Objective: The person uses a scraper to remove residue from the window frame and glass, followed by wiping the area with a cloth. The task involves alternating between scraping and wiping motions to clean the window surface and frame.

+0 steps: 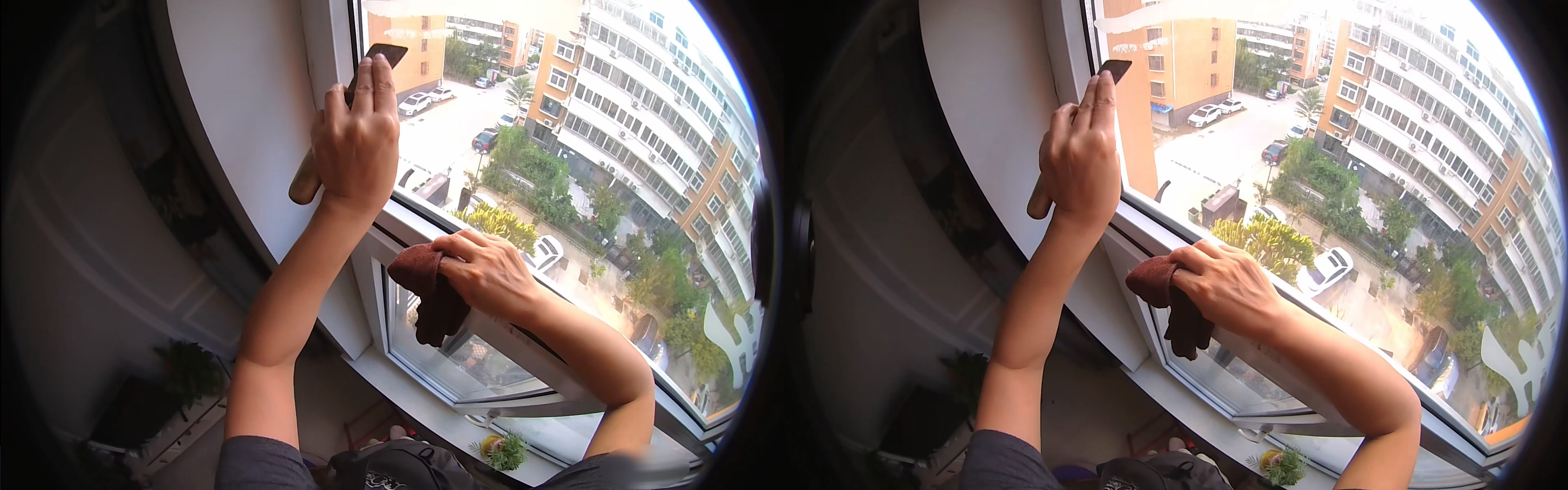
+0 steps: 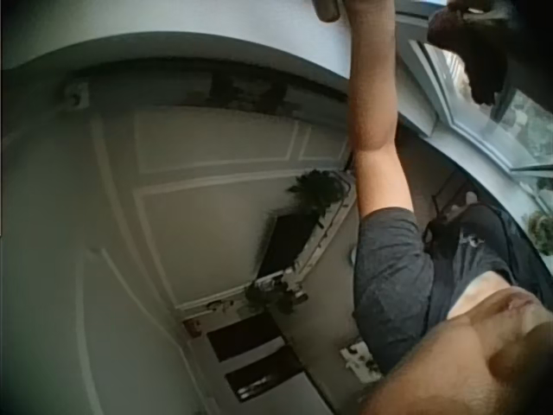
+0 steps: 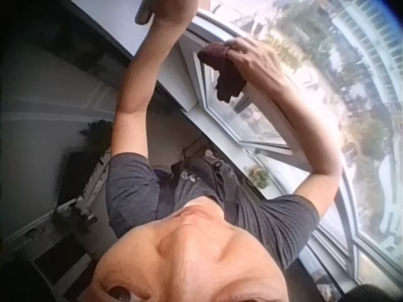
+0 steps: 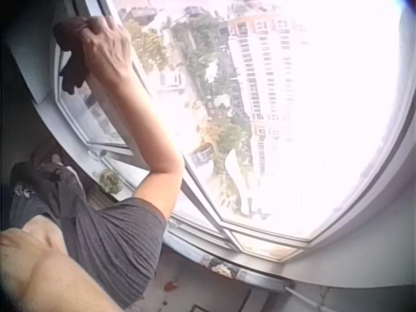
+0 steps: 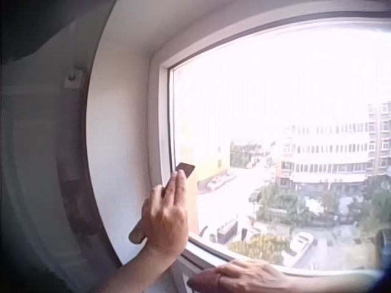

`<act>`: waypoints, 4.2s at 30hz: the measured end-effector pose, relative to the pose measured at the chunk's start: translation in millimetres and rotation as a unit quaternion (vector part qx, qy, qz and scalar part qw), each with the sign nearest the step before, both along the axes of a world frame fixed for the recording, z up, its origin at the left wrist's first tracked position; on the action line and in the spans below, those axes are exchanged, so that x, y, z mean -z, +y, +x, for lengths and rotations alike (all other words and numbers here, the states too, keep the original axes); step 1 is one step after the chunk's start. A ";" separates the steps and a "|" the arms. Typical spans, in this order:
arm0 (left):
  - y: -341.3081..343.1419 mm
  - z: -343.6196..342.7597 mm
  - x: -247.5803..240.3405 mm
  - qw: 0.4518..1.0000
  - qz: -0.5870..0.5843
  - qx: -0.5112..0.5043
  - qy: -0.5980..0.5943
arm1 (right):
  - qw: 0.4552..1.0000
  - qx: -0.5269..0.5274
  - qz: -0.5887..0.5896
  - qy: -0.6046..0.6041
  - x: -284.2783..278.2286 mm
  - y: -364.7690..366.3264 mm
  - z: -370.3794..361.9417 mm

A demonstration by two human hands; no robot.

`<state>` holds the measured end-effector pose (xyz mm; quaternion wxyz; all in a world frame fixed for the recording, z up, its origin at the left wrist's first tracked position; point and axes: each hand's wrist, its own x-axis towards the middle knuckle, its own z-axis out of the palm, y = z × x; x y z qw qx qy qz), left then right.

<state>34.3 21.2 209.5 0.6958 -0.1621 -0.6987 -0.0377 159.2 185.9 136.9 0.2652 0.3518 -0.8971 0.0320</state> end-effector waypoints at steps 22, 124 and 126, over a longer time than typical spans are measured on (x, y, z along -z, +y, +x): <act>8.0 5.3 -1.5 1.000 0.015 -0.021 -0.011 | 1.000 -0.004 -0.007 -0.013 -1.6 -0.5 -0.2; -11.2 23.5 -29.8 0.948 0.074 0.276 -0.139 | 0.999 -0.014 -0.012 -0.027 -7.1 0.8 -3.7; -8.9 21.8 -24.8 0.865 0.211 0.428 -0.154 | 1.000 -0.015 -0.013 -0.019 -6.0 -0.8 -5.0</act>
